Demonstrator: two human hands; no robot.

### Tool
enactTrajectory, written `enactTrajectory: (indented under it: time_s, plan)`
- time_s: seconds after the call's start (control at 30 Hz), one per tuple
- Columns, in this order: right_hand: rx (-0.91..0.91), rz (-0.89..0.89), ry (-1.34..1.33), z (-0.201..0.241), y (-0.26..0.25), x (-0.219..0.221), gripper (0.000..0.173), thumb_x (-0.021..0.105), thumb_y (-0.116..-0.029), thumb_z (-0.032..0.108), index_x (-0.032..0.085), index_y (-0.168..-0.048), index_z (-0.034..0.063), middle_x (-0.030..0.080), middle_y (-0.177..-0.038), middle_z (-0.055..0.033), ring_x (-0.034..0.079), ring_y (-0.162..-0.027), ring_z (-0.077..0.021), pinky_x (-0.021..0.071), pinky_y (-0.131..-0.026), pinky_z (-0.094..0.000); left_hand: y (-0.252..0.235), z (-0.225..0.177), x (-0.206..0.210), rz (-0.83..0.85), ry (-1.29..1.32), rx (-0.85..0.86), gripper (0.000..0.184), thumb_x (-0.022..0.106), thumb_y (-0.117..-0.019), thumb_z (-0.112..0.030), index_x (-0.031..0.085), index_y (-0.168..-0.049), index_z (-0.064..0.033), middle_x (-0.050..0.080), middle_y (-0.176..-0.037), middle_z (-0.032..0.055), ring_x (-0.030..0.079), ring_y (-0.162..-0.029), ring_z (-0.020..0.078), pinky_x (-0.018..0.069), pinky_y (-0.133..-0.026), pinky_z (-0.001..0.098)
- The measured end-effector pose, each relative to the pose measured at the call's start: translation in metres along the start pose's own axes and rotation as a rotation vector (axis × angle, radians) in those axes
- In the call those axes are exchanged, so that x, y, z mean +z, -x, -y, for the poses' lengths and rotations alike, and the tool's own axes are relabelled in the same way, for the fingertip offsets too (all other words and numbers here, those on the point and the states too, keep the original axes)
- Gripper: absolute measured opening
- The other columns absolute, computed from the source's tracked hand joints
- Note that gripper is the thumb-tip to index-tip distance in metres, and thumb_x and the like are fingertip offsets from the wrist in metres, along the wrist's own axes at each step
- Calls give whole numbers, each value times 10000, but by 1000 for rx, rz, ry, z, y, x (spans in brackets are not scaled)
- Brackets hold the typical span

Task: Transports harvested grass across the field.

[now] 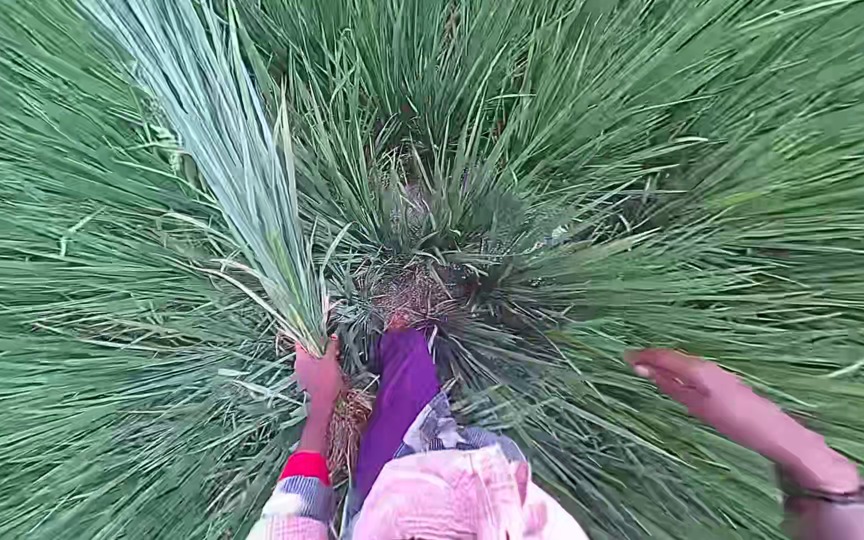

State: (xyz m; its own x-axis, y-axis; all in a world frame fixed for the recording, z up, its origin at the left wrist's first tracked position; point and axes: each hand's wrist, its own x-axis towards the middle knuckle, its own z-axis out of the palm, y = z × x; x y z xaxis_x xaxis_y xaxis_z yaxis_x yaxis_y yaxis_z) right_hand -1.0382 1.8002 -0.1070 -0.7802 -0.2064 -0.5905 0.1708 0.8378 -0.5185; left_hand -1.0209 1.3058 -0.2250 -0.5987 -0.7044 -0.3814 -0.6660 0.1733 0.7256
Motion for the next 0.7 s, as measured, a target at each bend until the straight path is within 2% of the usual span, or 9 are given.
enactTrajectory:
  time_s: [0.1, 0.13, 0.27, 0.3, 0.37, 0.47, 0.53, 0.63, 0.7]
  plan:
    - [-130, 202, 24, 53, -83, 15, 307, 464, -1070, 81, 684, -1236, -54, 677, -1221, -278, 654, -1140, -431, 460, -1017, -602, -3, -21, 31, 167, 58, -19, 534, 692, -944, -19, 422, -1369, 160, 616, -1088, 222, 649, -853, 142, 559, -812, 291]
    - [-141, 292, 54, 66, -118, 29, 322, 445, -1077, 90, 680, -1242, -55, 675, -1209, -288, 645, -1142, -445, 449, -1014, -608, -9, -22, 48, 229, 82, -31, 506, 686, -941, 0, 439, -1351, 166, 621, -1088, 225, 654, -854, 148, 563, -810, 296]
    - [-74, 611, 183, 91, -253, 139, 344, 461, -1085, 178, 640, -1156, -107, 634, -1145, -342, 607, -1124, -503, 430, -952, -666, -50, 0, 115, 451, 37, -35, 410, 660, -947, 13, 499, -1289, 169, 661, -1079, 202, 663, -906, 139, 554, -860, 295]
    - [-35, 655, 202, 91, -279, 170, 348, 478, -1079, 176, 614, -1213, -115, 615, -1213, -353, 585, -1181, -513, 421, -987, -673, -68, 10, 132, 467, 29, -8, 387, 661, -938, 9, 521, -1268, 157, 671, -1067, 180, 667, -892, 122, 561, -843, 280]
    - [43, 692, 205, 80, -331, 225, 388, 500, -1070, 152, 544, -1346, -118, 563, -1350, -355, 533, -1288, -511, 393, -1060, -658, -116, 28, 166, 479, -16, 11, 478, 668, -941, -19, 478, -1347, 145, 644, -1132, 209, 661, -931, 158, 555, -875, 309]
    - [170, 564, 89, 36, -398, 301, 436, 488, -1072, 173, 504, -1406, -107, 536, -1404, -342, 510, -1330, -488, 380, -1095, -636, -185, 44, 207, 443, -91, -24, 559, 650, -976, -27, 392, -1455, 103, 617, -1218, 246, 668, -957, 209, 553, -887, 345]
    - [270, 383, -67, 12, -427, 328, 442, 440, -1095, 172, 479, -1439, -101, 522, -1432, -331, 497, -1362, -445, 358, -1143, -566, -230, 61, 224, 404, -121, 6, 546, 659, -973, -40, 414, -1446, 78, 630, -1162, 229, 659, -906, 221, 551, -859, 382]
    - [375, 199, -212, -41, -471, 372, 456, 422, -1106, 190, 450, -1458, -98, 500, -1471, -299, 486, -1384, -364, 354, -1170, -456, -283, 82, 230, 387, -170, 22, 576, 691, -972, -129, 428, -1458, 34, 628, -1238, 257, 652, -1061, 321, 512, -960, 510]
    - [445, 63, -182, -91, -509, 419, 464, 440, -1101, 227, 497, -1426, -99, 546, -1418, -316, 534, -1338, -395, 390, -1138, -503, -310, 90, 229, 399, -147, 55, 557, 676, -970, -94, 432, -1454, 36, 612, -1252, 269, 641, -1075, 340, 513, -953, 522]
